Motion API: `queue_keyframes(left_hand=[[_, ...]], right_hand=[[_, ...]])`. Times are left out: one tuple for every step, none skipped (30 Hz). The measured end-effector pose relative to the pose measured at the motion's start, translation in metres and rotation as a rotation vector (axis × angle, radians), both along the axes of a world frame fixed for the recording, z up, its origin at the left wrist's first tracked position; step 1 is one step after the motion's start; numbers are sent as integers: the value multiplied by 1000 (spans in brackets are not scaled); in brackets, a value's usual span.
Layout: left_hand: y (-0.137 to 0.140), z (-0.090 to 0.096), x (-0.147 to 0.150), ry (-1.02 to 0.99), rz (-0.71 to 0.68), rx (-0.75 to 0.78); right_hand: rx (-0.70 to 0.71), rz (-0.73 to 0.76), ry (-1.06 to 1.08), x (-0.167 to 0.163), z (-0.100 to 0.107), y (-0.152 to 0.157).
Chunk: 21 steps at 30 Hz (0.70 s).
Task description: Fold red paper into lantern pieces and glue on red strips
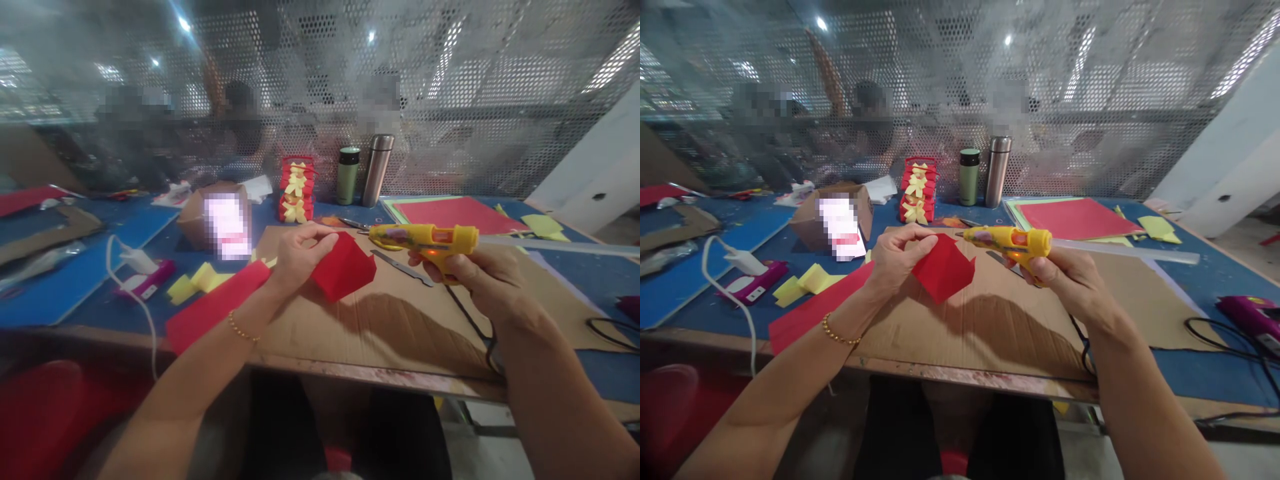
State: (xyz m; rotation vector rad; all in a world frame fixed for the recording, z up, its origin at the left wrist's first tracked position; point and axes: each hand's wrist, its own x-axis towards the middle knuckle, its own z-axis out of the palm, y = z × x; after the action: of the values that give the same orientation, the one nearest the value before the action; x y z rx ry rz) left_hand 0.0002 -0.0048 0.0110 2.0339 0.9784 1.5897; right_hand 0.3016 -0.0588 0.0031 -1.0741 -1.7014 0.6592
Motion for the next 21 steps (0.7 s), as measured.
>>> queue_keyframes(left_hand=[[0, 0, 0, -4, 0, 3], [0, 0, 0, -9, 2, 3], [-1, 0, 0, -14, 2, 0], [-1, 1, 0, -19, 0, -4], [-1, 1, 0, -24, -3, -8], [0, 1, 0, -30, -5, -11], [0, 1, 0, -35, -4, -14], [1, 0, 0, -37, 1, -17], [1, 0, 0, -37, 8, -19], [2, 0, -1, -34, 15, -19], [2, 0, -1, -30, 19, -18], [3, 0, -1, -27, 19, -15], [3, 0, -2, -27, 17, -10], [3, 0, -2, -29, 14, -6], [3, 0, -2, -33, 11, -5], [3, 0, -2, -38, 12, -5], [3, 0, -2, -45, 17, -5], [2, 0, -2, -53, 26, -6], [3, 0, -2, -59, 36, -8], [3, 0, -2, -66, 46, -13], [4, 0, -2, -76, 54, -21]], right_hand=[[-4, 0, 12, -1, 0, 0], [-1, -9, 12, -3, 1, -1], [3, 1, 20, -4, 1, -1], [12, 11, 30, -4, 1, -1], [19, 23, 37, -5, 1, -2], [23, 33, 42, -5, 1, -1], [23, 40, 47, -5, 1, -1], [22, 45, 52, -5, 1, -1], [26, 47, 59, -4, 1, 0], [29, 46, 67, -5, 1, 0], [31, 44, 75, -5, 1, 0], [35, 42, 84, -6, 2, 0], [37, 43, 94, -7, 2, 0], [36, 43, 101, -8, 3, 0], [30, 44, 106, -10, 3, -1], [25, 42, 113, -11, 4, -1], [20, 38, 120, -12, 4, -2], [18, 33, 129, -13, 5, -4], [21, 30, 139, -13, 5, -6], [26, 29, 150, -13, 6, -8], [33, 30, 159, -12, 7, -10]])
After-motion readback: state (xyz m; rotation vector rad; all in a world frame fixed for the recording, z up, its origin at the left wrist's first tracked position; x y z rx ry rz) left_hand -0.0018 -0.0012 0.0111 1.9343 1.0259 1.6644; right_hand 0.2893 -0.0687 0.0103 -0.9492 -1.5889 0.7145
